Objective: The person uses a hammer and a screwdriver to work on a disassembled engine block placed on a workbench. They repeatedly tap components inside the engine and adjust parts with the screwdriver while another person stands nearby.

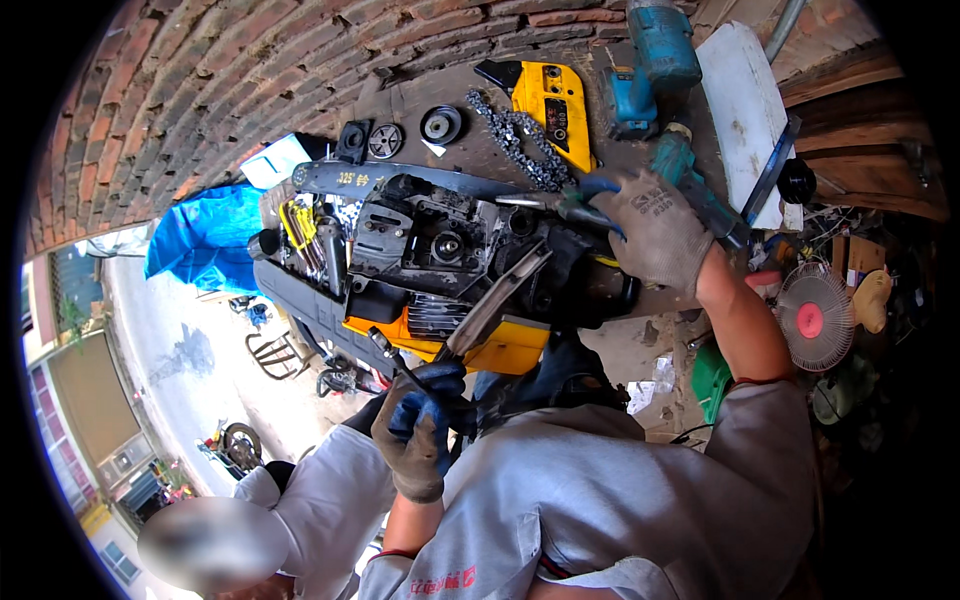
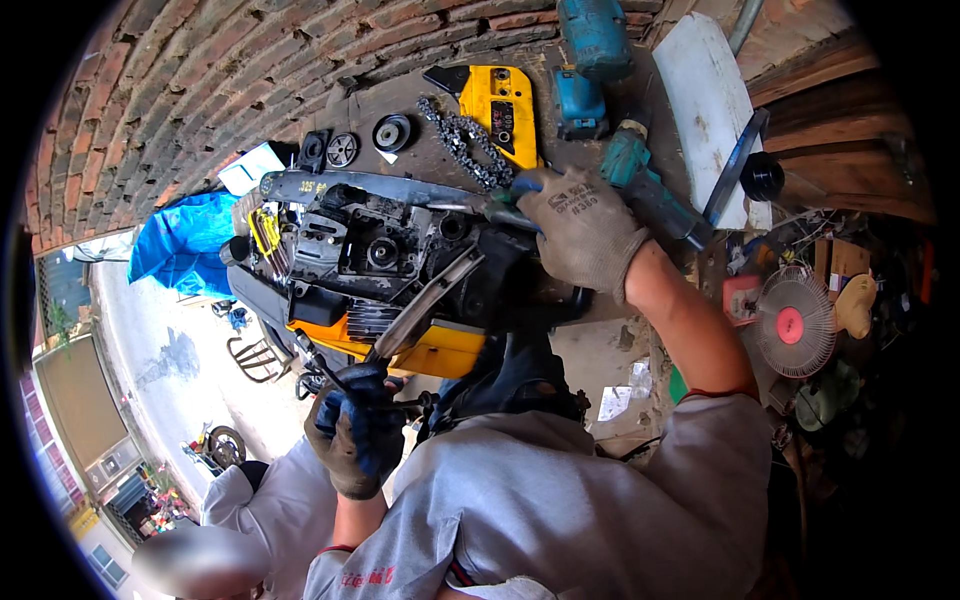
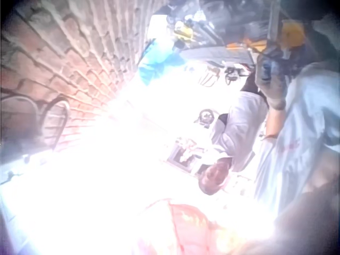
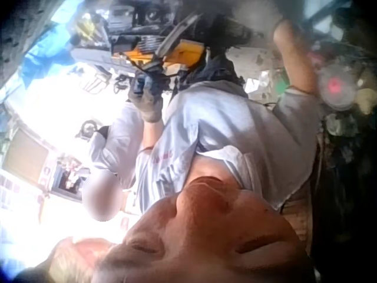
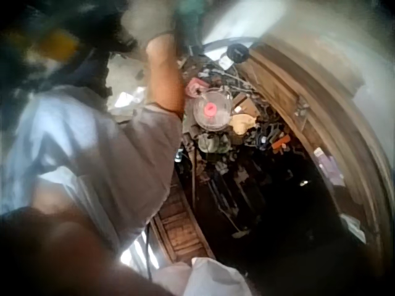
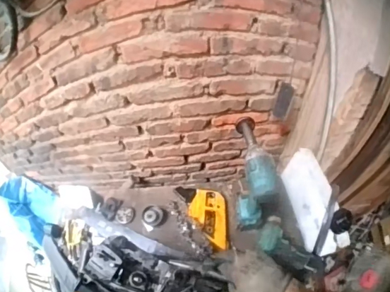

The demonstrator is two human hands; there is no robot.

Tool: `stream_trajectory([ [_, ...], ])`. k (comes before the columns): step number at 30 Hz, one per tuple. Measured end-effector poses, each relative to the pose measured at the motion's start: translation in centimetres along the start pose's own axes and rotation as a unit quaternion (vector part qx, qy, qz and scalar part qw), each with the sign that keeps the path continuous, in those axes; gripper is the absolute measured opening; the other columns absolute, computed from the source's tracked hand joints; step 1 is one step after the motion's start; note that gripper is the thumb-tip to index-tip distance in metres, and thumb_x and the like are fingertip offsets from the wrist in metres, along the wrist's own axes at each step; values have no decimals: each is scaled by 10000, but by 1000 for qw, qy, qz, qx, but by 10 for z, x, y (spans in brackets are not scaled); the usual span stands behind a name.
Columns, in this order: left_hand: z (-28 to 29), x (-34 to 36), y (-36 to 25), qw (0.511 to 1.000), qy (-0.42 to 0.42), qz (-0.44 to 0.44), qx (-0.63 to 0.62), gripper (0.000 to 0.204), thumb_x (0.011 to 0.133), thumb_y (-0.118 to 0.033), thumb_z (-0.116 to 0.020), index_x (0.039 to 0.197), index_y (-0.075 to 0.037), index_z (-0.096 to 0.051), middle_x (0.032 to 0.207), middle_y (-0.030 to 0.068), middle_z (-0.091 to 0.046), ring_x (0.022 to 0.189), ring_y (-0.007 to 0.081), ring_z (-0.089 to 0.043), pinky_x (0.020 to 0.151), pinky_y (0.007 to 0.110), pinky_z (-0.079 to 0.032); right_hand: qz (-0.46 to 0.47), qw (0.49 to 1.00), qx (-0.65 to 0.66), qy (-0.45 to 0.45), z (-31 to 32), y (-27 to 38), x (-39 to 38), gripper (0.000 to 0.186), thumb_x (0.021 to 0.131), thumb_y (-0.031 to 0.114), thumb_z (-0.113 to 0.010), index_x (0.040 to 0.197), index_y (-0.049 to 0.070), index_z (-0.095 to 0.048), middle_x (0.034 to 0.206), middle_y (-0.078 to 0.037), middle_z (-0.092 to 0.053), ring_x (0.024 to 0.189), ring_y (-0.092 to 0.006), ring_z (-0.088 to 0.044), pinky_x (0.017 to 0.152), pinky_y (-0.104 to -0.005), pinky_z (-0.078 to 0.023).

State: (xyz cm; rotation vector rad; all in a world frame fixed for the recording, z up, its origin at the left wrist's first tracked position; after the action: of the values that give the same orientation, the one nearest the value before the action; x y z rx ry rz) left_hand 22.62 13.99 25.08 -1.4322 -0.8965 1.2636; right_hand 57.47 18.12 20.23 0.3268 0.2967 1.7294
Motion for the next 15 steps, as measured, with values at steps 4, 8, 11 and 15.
stream_trajectory([
  [4,-5,3,0,1000,3,-17,-10,553,949,-386,-682,1178,110,-601,989,186,-696,895,280,-714,725,363,-613,54,998,-30,-24,19,17,33,291,759,136,-654,1027,37,-705,1139,-184,-645,1063,-346,-621,927,-464,-505],
  [8,-3,3,0,1000,10,-4,-11,539,951,-385,-681,1141,115,-613,1039,198,-691,899,252,-697,752,346,-588,91,996,-12,2,12,27,56,197,760,148,-658,922,48,-707,1032,-147,-668,969,-320,-646,856,-455,-532],
  [11,-8,2,-4,1000,-2,0,-27,519,957,-357,-677,1126,130,-616,1085,217,-692,876,205,-668,772,306,-541,96,995,-9,27,12,38,71,187,759,154,-663,906,49,-712,971,-128,-681,934,-308,-661,835,-442,-541],
  [15,-11,3,-8,1000,0,4,-23,506,958,-350,-675,1111,129,-618,1073,217,-693,845,196,-669,727,285,-544,90,988,-25,124,16,48,89,219,747,139,-667,943,45,-692,955,-134,-657,979,-314,-653,856,-452,-540],
])
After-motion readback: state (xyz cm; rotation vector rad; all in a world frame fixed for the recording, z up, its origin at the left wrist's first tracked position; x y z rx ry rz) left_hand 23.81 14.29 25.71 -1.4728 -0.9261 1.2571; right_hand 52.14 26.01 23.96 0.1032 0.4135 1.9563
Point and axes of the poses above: each hand's wrist, its own x-axis towards the middle knuckle, its own z-axis out of the back of the hand, y = z × x, the point moved 2 cm from there along x, towards the middle knuckle
